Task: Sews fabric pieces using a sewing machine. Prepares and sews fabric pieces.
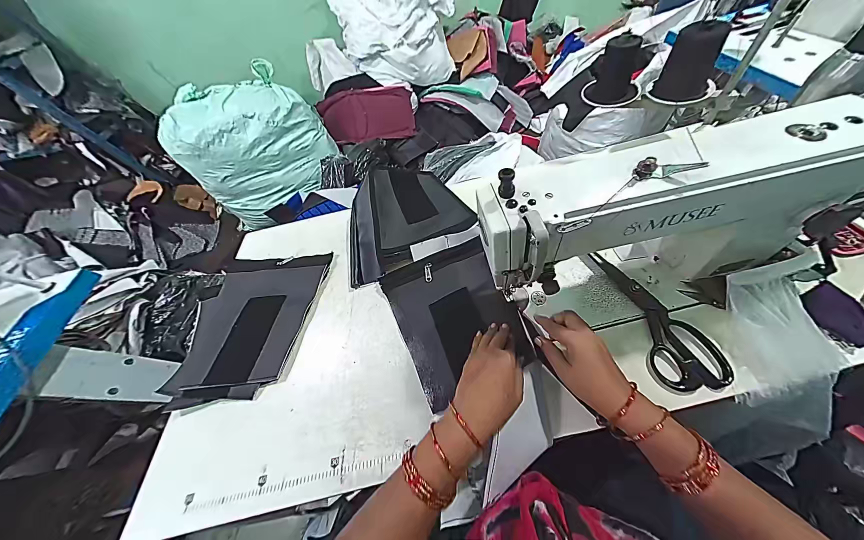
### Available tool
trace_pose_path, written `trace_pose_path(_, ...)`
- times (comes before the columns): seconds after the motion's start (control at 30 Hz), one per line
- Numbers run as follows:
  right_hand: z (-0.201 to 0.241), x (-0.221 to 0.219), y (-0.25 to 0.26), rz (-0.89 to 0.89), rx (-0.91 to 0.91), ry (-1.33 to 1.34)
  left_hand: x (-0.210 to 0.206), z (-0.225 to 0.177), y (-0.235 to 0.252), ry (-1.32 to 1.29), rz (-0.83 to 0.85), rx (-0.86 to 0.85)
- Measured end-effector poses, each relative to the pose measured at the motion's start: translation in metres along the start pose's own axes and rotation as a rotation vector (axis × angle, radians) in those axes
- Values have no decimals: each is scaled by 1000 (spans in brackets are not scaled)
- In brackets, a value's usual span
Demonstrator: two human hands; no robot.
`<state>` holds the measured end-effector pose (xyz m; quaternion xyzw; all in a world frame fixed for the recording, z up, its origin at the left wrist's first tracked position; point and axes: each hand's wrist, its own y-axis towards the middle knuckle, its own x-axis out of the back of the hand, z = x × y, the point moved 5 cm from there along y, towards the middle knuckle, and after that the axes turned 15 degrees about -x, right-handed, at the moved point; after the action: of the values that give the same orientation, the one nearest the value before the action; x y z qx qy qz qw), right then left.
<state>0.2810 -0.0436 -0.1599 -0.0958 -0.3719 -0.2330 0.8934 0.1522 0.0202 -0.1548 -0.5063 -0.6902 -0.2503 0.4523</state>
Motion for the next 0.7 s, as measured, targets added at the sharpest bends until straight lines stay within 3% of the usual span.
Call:
trace_pose_path(0.07,-6,13,-28,75,-21,173,-10,-17,-23,-59,-100,-73)
trace_pose_path(0.13,-11,15,-59,443,-179,343,-17,-26,-51,-164,-303,-221)
trace_pose_path(0.2,-20,6,-86,774,-296,345,-21,-25,-84,-274,-597,-283)
trace_pose_path(0.27,-35,-9,-106,879,-356,277,-28,-16,-120,-384,-847,-205)
trace_pose_path(0.33,-49,-27,-117,862,-397,319,-43,-6,-151,-557,-977,-25)
trace_pose_path(0.4,-55,-43,-124,824,-458,495,-63,1,-174,-712,-967,183)
trace_pose_path(0.53,-54,-62,-128,783,-555,801,-108,14,-185,-942,-705,524)
trace_pose_path(0.7,-46,-59,-127,798,-433,811,-108,-1,-162,-1308,-426,350)
